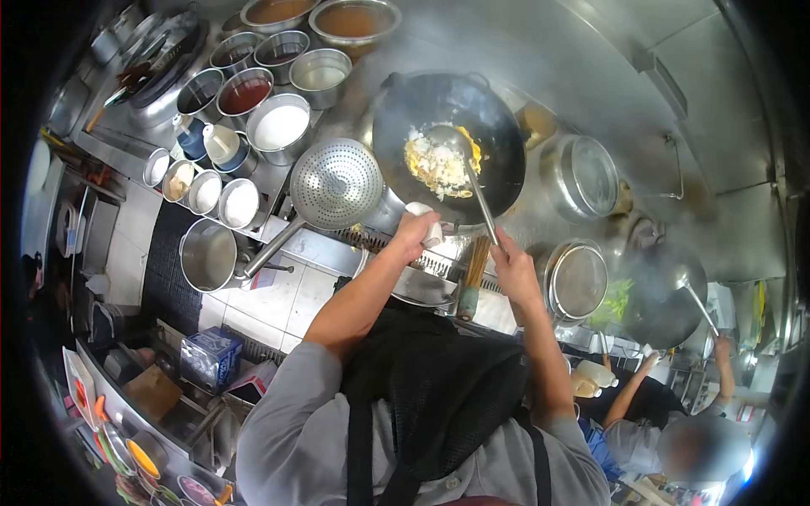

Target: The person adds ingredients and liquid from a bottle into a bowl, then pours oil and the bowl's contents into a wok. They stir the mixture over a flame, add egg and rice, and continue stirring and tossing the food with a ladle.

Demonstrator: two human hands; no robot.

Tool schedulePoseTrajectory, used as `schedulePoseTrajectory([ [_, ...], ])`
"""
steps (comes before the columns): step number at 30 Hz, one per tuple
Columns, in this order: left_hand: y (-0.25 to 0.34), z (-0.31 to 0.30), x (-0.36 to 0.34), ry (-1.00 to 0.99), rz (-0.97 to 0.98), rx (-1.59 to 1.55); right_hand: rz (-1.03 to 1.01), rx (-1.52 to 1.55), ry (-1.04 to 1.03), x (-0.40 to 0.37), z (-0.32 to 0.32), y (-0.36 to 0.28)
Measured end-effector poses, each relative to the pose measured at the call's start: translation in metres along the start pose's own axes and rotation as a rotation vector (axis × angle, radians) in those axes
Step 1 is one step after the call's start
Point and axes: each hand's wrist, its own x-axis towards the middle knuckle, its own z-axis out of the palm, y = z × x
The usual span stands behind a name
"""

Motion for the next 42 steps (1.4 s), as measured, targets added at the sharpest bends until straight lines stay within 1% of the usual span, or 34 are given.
schedulePoseTrajectory([
  [1,0.001,0.001,0.002,0.0,-0.005,0.001,0.005,0.001,0.0,-0.002,0.008,-0.001],
  [3,0.0,0.001,0.002,0.013,-0.022,-0.014,-0.177,-0.05,0.162,-0.009,0.025,0.0],
  [4,0.0,-0.001,0.003,0.015,-0.03,-0.01,-0.138,-0.157,0.096,-0.013,0.03,-0.002],
  [5,0.001,-0.001,0.005,0.013,-0.028,-0.002,-0.132,-0.153,0.1,-0.012,0.033,0.002],
  [7,-0.001,-0.005,0.011,0.003,-0.029,0.017,-0.054,-0.22,-0.052,-0.009,0.04,0.012],
  [8,-0.001,-0.008,0.015,-0.007,-0.035,0.013,-0.123,-0.175,0.002,-0.007,0.033,0.014],
  [9,-0.003,-0.012,0.018,-0.012,-0.042,0.006,-0.126,-0.176,0.002,-0.008,0.025,0.017],
  [11,0.001,-0.01,0.013,-0.016,-0.047,0.018,0.036,0.04,-0.036,-0.013,0.0,0.0],
  [12,0.004,-0.009,0.012,-0.022,-0.081,-0.024,-0.124,-0.016,0.064,-0.019,-0.001,0.012],
  [13,0.007,-0.009,0.012,-0.028,-0.116,-0.067,-0.13,-0.013,0.07,-0.025,-0.004,0.025],
  [15,0.003,-0.015,0.024,-0.053,-0.127,-0.047,0.029,-0.227,0.136,-0.039,-0.007,0.053],
  [16,-0.004,-0.019,0.031,-0.053,-0.062,0.044,0.094,-0.25,0.12,-0.042,-0.007,0.068],
  [17,-0.005,-0.01,0.022,-0.053,0.001,0.133,0.158,-0.274,0.101,-0.046,-0.008,0.076],
  [18,-0.013,0.0,0.003,0.086,0.013,0.133,0.043,-0.231,0.106,-0.053,-0.012,0.08],
  [19,-0.006,0.019,-0.019,0.128,0.137,0.109,-0.233,-0.323,0.23,-0.06,-0.013,0.071],
  [21,-0.009,0.001,-0.018,-0.018,0.042,0.023,0.06,-0.102,0.029,-0.072,-0.017,0.051],
  [22,-0.006,0.001,-0.011,0.073,-0.007,0.096,0.11,-0.051,-0.062,-0.072,-0.025,0.039],
  [23,-0.007,-0.002,-0.023,0.074,0.004,0.101,0.109,0.014,-0.129,-0.075,-0.039,0.037],
  [25,-0.003,0.007,-0.071,0.054,0.141,0.048,0.284,0.232,-0.401,-0.088,-0.094,0.016],
  [27,0.021,0.035,-0.14,0.059,0.096,0.045,0.151,0.145,-0.529,-0.102,-0.134,0.013],
  [28,0.019,0.036,-0.143,0.102,0.107,0.046,0.261,0.14,-0.554,-0.096,-0.142,0.011],
  [29,0.013,0.027,-0.13,0.121,0.089,0.044,0.384,0.137,-0.59,-0.089,-0.142,0.009],
  [31,0.019,0.022,-0.096,0.103,0.078,0.08,0.372,0.046,-0.551,-0.053,-0.118,0.006],
  [33,-0.007,0.01,-0.079,0.141,0.132,0.198,0.184,0.123,-0.327,-0.032,-0.06,0.054],
  [34,-0.024,-0.003,-0.086,0.083,0.167,0.325,0.185,0.127,-0.334,-0.029,-0.039,0.069],
  [35,-0.041,-0.017,-0.092,0.101,0.157,0.337,0.054,0.058,-0.187,-0.026,-0.02,0.08],
  [36,-0.065,-0.048,-0.094,0.065,0.144,0.39,-0.071,-0.009,-0.04,-0.026,-0.008,0.083],
  [37,-0.076,-0.074,-0.098,0.021,0.135,0.448,-0.07,-0.001,-0.034,-0.033,-0.009,0.075],
  [39,-0.054,-0.057,-0.138,-0.085,0.058,0.319,0.05,0.053,-0.148,-0.06,-0.028,0.048],
  [40,-0.042,-0.04,-0.145,-0.075,0.073,0.315,0.083,0.002,-0.217,-0.071,-0.037,0.045],
  [41,-0.026,-0.017,-0.149,-0.008,0.086,0.273,0.098,0.002,-0.224,-0.077,-0.049,0.033],
  [42,-0.012,0.003,-0.146,0.054,0.066,0.219,0.205,0.11,-0.329,-0.085,-0.063,0.017],
])
